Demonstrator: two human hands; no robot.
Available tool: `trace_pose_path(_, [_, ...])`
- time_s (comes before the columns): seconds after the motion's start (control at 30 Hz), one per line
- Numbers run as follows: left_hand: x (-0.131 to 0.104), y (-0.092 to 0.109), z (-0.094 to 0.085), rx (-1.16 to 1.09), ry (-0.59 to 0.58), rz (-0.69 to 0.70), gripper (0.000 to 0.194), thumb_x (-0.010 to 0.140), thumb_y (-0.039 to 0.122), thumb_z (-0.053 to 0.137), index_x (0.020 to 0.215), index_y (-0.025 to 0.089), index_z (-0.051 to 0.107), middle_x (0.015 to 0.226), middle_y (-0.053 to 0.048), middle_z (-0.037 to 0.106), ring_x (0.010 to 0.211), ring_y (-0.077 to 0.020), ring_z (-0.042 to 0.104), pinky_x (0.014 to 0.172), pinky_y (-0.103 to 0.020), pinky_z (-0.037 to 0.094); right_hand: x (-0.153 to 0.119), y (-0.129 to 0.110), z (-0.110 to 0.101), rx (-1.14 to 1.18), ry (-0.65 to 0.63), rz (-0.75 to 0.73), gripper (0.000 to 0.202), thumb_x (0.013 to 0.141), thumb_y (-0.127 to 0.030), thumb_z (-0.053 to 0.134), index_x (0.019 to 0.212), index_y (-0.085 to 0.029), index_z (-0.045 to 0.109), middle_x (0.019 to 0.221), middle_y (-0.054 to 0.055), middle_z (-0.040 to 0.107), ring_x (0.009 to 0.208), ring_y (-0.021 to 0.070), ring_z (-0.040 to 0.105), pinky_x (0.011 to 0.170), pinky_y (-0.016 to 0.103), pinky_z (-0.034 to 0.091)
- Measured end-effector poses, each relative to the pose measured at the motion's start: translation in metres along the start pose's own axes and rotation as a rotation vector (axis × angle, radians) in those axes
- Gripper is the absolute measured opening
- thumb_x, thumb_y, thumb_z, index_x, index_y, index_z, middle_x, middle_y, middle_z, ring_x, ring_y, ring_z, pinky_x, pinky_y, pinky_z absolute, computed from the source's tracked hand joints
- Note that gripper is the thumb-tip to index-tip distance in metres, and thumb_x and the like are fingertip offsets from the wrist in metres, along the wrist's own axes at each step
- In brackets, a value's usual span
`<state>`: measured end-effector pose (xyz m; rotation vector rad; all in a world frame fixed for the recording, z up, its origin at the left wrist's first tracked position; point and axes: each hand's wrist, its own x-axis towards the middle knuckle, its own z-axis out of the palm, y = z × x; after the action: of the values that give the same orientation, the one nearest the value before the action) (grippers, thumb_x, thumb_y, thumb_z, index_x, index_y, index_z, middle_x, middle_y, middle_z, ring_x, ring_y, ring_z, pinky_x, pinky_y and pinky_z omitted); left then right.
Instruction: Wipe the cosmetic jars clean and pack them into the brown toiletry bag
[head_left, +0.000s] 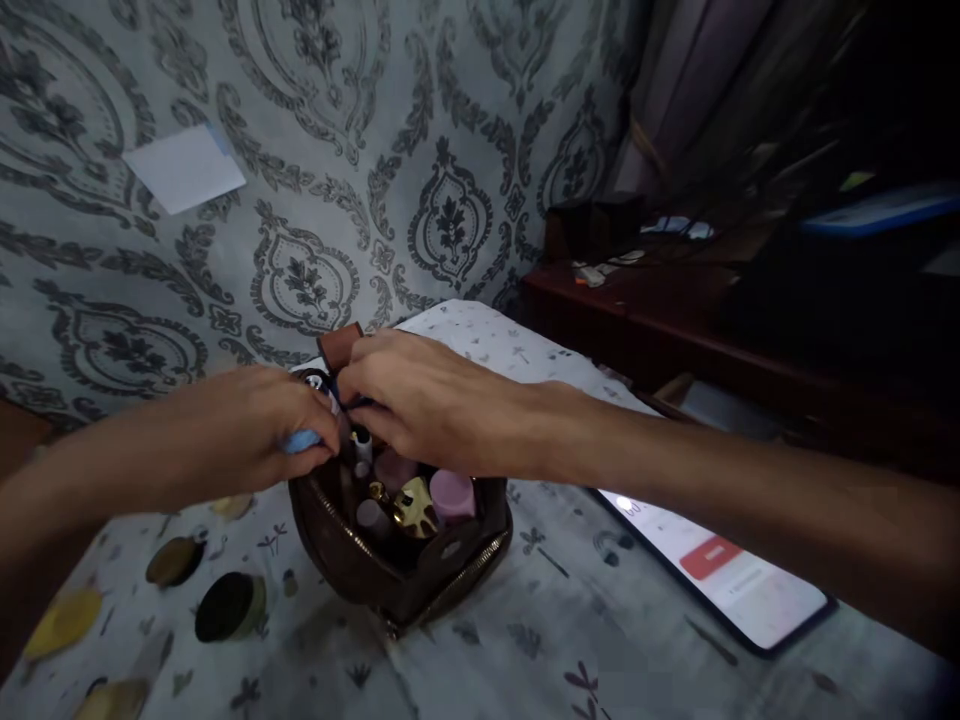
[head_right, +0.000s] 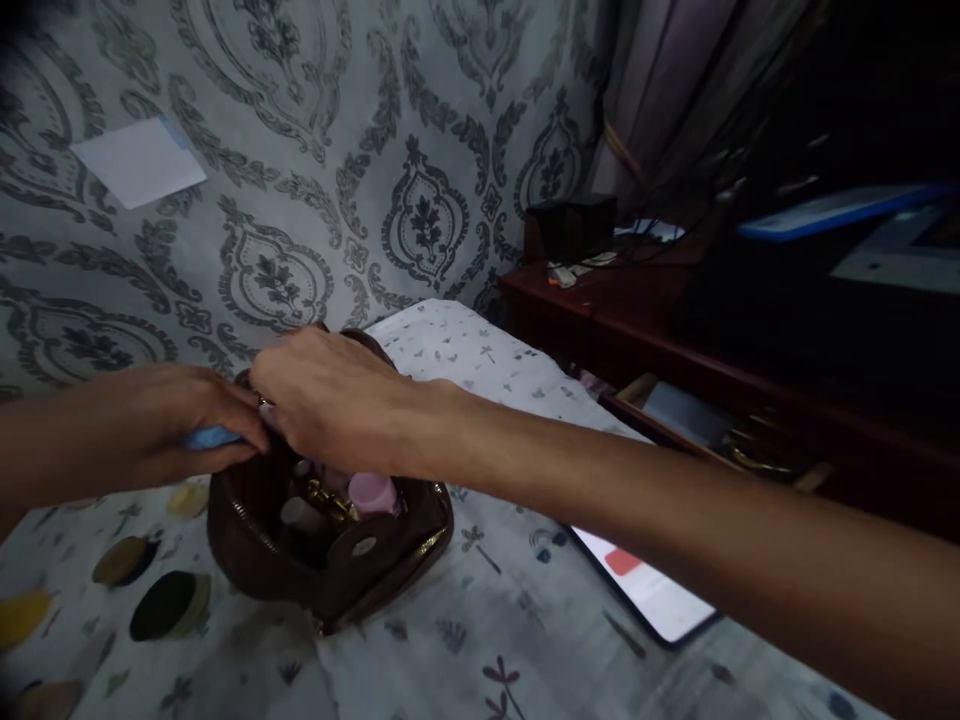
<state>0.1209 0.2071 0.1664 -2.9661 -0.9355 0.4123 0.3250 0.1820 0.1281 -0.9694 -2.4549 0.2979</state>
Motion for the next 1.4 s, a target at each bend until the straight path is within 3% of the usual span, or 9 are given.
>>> trace_pose_path(0.1, [0.015, -0.002, -0.010, -0.031, -0.270, 0.068, 0.024, 0.089, 0.021, 0.058, 0.070, 0.022, 0.073, 0.070, 0.005, 0.073, 0.064, -0.0108, 0.060, 0.061, -0.018, 0.040, -0.019, -0.004, -0.002, 0.033, 0.013, -0.025, 0.017, 0.088, -0.006, 0.059, 0.074, -0.015, 0.065, 0.084, 0.004, 0.064, 0.084, 0.0159, 0.058, 0.073, 0.027, 0.044])
trace_pose_path(0.2, [0.030, 0.005, -0.015, -0.051, -0.438, 0.096, 0.021, 0.085, 0.014, 0.062, 0.086, 0.027, 0.079, 0.088, 0.005, 0.079, 0.077, -0.0138, 0.067, 0.069, -0.019, 0.043, -0.038, -0.008, -0.004, 0.045, 0.014, -0.053, 0.017, 0.090, -0.007, 0.058, 0.078, -0.015, 0.067, 0.090, 0.006, 0.064, 0.088, 0.0171, 0.058, 0.076, 0.029, 0.046])
trace_pose_path(0.3, [0.042, 0.017, -0.017, 0.016, -0.562, 0.074, 0.028, 0.082, 0.015, 0.066, 0.101, 0.031, 0.079, 0.101, 0.002, 0.080, 0.090, -0.0190, 0.069, 0.076, -0.023, 0.045, -0.055, -0.009, -0.006, 0.053, 0.047, -0.045, 0.017, 0.093, -0.009, 0.055, 0.086, -0.015, 0.069, 0.097, 0.007, 0.064, 0.091, 0.0177, 0.059, 0.077, 0.030, 0.047])
trace_pose_path(0.5, [0.056, 0.025, -0.006, 0.025, -0.723, 0.055, 0.035, 0.079, 0.011, 0.061, 0.106, 0.027, 0.078, 0.107, -0.004, 0.078, 0.095, -0.0239, 0.068, 0.080, -0.027, 0.046, -0.082, -0.010, -0.008, 0.024, 0.105, -0.044, 0.021, 0.097, -0.015, 0.050, 0.087, -0.020, 0.068, 0.102, 0.006, 0.065, 0.093, 0.0182, 0.059, 0.083, 0.033, 0.051])
trace_pose_path(0.7, [0.057, 0.019, 0.008, 0.014, -0.693, 0.038, 0.030, 0.073, 0.011, 0.066, 0.096, 0.025, 0.080, 0.097, -0.006, 0.079, 0.088, -0.0247, 0.069, 0.074, -0.027, 0.046, -0.107, -0.011, -0.010, 0.017, 0.138, 0.034, 0.024, 0.099, -0.019, 0.047, 0.090, -0.024, 0.069, 0.107, 0.007, 0.067, 0.094, 0.0195, 0.064, 0.080, 0.035, 0.055])
trace_pose_path(0.93, [0.051, 0.025, 0.002, 0.054, -0.639, 0.037, 0.044, 0.073, 0.002, 0.059, 0.103, 0.027, 0.079, 0.104, -0.004, 0.079, 0.095, -0.0238, 0.070, 0.075, -0.026, 0.047, -0.124, -0.003, -0.011, -0.015, 0.165, 0.033, 0.022, 0.097, -0.016, 0.049, 0.094, -0.023, 0.069, 0.109, 0.009, 0.066, 0.098, 0.0201, 0.064, 0.079, 0.033, 0.057])
trace_pose_path(1.1, [0.053, 0.032, 0.000, 0.139, -0.765, 0.024, 0.052, 0.075, 0.002, 0.057, 0.116, 0.027, 0.075, 0.116, -0.006, 0.077, 0.106, -0.0255, 0.070, 0.080, -0.027, 0.049, -0.130, -0.003, -0.013, 0.007, 0.171, 0.068, 0.017, 0.097, -0.019, 0.054, 0.095, -0.024, 0.070, 0.104, 0.008, 0.067, 0.096, 0.0207, 0.065, 0.081, 0.033, 0.058])
trace_pose_path(1.4, [0.048, 0.030, 0.000, 0.101, -0.706, 0.067, 0.047, 0.075, 0.005, 0.058, 0.113, 0.027, 0.075, 0.111, -0.005, 0.078, 0.099, -0.0237, 0.071, 0.076, -0.025, 0.048, -0.140, 0.002, -0.009, -0.022, 0.181, 0.082, 0.018, 0.096, -0.015, 0.054, 0.098, -0.024, 0.070, 0.109, 0.010, 0.068, 0.099, 0.0212, 0.066, 0.084, 0.034, 0.057])
